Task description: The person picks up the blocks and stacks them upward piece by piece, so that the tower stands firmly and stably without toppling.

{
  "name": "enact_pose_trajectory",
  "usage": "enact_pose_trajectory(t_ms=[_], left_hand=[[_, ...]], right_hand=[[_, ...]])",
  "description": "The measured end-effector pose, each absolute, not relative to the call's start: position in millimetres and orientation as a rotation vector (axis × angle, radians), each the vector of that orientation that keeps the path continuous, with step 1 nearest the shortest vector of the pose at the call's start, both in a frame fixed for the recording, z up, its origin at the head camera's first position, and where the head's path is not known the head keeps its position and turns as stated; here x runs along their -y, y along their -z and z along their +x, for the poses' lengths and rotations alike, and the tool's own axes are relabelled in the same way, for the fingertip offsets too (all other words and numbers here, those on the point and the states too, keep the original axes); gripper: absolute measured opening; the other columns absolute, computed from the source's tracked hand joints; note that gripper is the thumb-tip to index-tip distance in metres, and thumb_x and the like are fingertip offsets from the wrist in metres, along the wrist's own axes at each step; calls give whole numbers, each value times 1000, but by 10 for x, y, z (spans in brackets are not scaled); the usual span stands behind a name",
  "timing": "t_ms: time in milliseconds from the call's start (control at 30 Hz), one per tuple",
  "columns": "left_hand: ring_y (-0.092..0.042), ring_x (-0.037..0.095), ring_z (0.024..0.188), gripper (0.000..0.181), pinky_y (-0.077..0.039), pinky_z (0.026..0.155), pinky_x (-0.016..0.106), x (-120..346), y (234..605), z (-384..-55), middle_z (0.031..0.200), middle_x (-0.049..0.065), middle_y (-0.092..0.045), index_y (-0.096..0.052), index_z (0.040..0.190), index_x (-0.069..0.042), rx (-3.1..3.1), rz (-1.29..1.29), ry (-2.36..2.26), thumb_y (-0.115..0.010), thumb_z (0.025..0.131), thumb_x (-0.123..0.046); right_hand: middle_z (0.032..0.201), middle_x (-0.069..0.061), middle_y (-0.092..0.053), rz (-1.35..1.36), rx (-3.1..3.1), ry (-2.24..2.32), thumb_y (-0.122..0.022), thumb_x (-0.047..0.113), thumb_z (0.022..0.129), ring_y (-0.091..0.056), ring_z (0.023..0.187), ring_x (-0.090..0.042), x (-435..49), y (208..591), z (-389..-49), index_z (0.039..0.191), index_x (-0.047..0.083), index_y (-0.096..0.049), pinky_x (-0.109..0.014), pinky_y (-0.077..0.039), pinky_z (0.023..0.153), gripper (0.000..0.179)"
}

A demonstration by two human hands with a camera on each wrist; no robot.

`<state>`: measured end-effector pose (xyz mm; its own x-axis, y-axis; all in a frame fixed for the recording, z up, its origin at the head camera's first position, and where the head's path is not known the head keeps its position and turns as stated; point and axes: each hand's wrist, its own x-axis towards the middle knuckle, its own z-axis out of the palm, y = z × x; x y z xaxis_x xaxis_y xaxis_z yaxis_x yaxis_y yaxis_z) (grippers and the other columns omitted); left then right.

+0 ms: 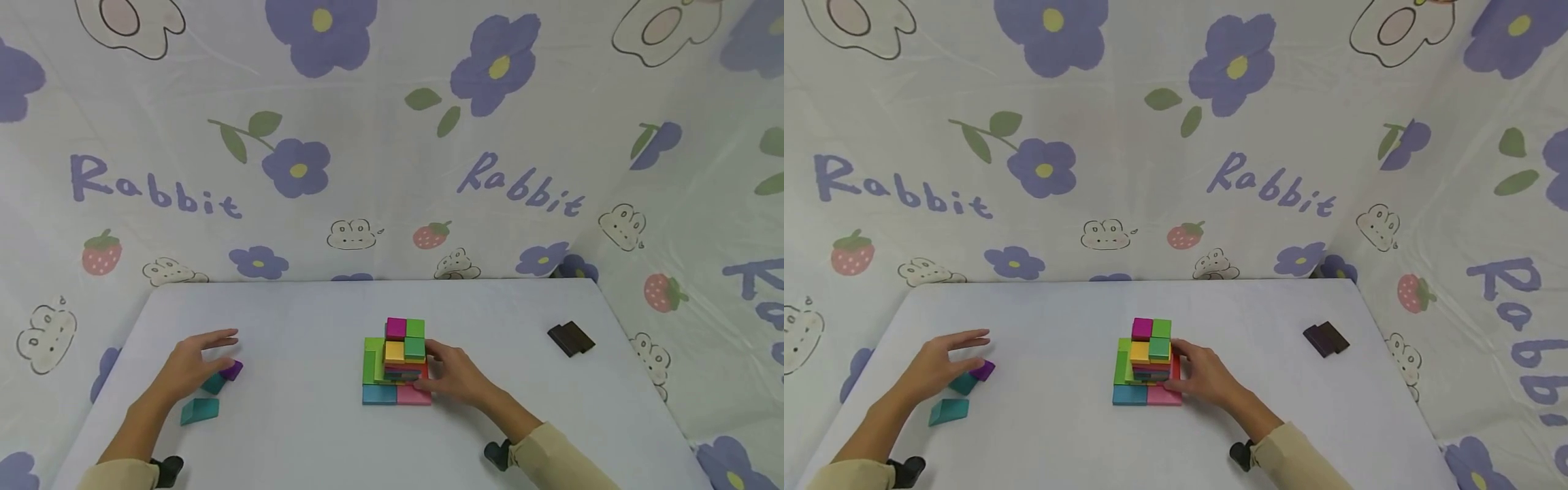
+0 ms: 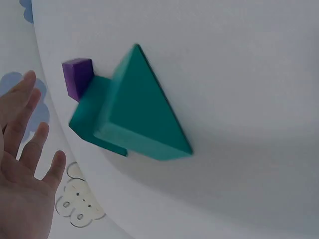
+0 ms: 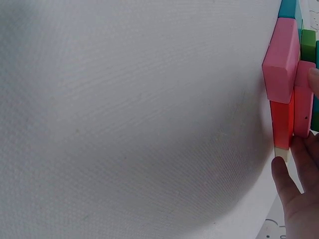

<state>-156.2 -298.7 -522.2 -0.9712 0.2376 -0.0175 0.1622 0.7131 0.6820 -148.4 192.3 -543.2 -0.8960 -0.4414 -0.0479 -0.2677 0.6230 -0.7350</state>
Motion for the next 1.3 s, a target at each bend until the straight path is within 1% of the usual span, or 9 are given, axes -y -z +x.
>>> enact_pose_trajectory(t_ms=[167, 333, 500, 633, 1033, 1167, 1300], left_hand=[[-44, 50, 132, 56, -34, 103, 69, 3080, 5281, -1535, 127, 18, -66, -55, 138, 1, -2751, 343, -1059, -74, 86, -2], [-41, 51, 133, 61, -37, 101, 68, 3123, 5336, -1503, 128, 18, -65, -53, 140, 0, -2715, 314, -1041, -73, 83, 3], [-44, 51, 131, 59, -38, 101, 67, 3134, 5352, -1469, 128, 20, -65, -55, 138, 1, -2714, 300, -1034, -73, 82, 6], [-45, 51, 130, 56, -37, 102, 67, 3130, 5363, -1456, 127, 21, -65, -57, 136, 1, -2733, 280, -1009, -73, 82, 5], [-48, 49, 129, 53, -39, 101, 65, 3089, 5458, -1448, 129, 21, -64, -58, 136, -1, -2826, 213, -1009, -74, 85, 1], [-47, 48, 130, 53, -38, 102, 66, 3036, 5471, -1444, 129, 20, -64, -57, 138, -2, -2860, 239, -1034, -73, 87, -1], [-50, 46, 129, 53, -39, 103, 63, 2912, 5458, -1457, 128, 19, -65, -57, 137, 0, -2886, 317, -1107, -73, 87, 0]], right_hand=[[136, -7, -61, -589, -2620, 1145, -84, 25, 81, -58, 125, -30, -1928, 5431, -1479, 141, 9, -51, -46, -49, 101, 70], [137, -7, -60, -581, -2606, 1151, -84, 26, 82, -56, 127, -29, -1917, 5421, -1483, 142, 8, -50, -46, -47, 103, 72], [137, -8, -60, -586, -2614, 1139, -84, 26, 82, -56, 127, -30, -1919, 5428, -1483, 142, 8, -50, -46, -48, 102, 72], [137, -9, -60, -598, -2620, 1140, -84, 27, 82, -57, 125, -32, -1926, 5436, -1481, 141, 7, -50, -47, -49, 101, 71], [137, -10, -60, -583, -2614, 1139, -84, 27, 82, -57, 125, -33, -1934, 5430, -1476, 141, 6, -51, -49, -49, 101, 71], [137, -9, -60, -582, -2618, 1130, -84, 26, 82, -57, 126, -32, -1935, 5423, -1475, 141, 7, -51, -48, -49, 101, 71], [137, -8, -60, -591, -2623, 1121, -84, 26, 82, -57, 126, -31, -1937, 5421, -1474, 141, 7, -51, -47, -49, 101, 71]])
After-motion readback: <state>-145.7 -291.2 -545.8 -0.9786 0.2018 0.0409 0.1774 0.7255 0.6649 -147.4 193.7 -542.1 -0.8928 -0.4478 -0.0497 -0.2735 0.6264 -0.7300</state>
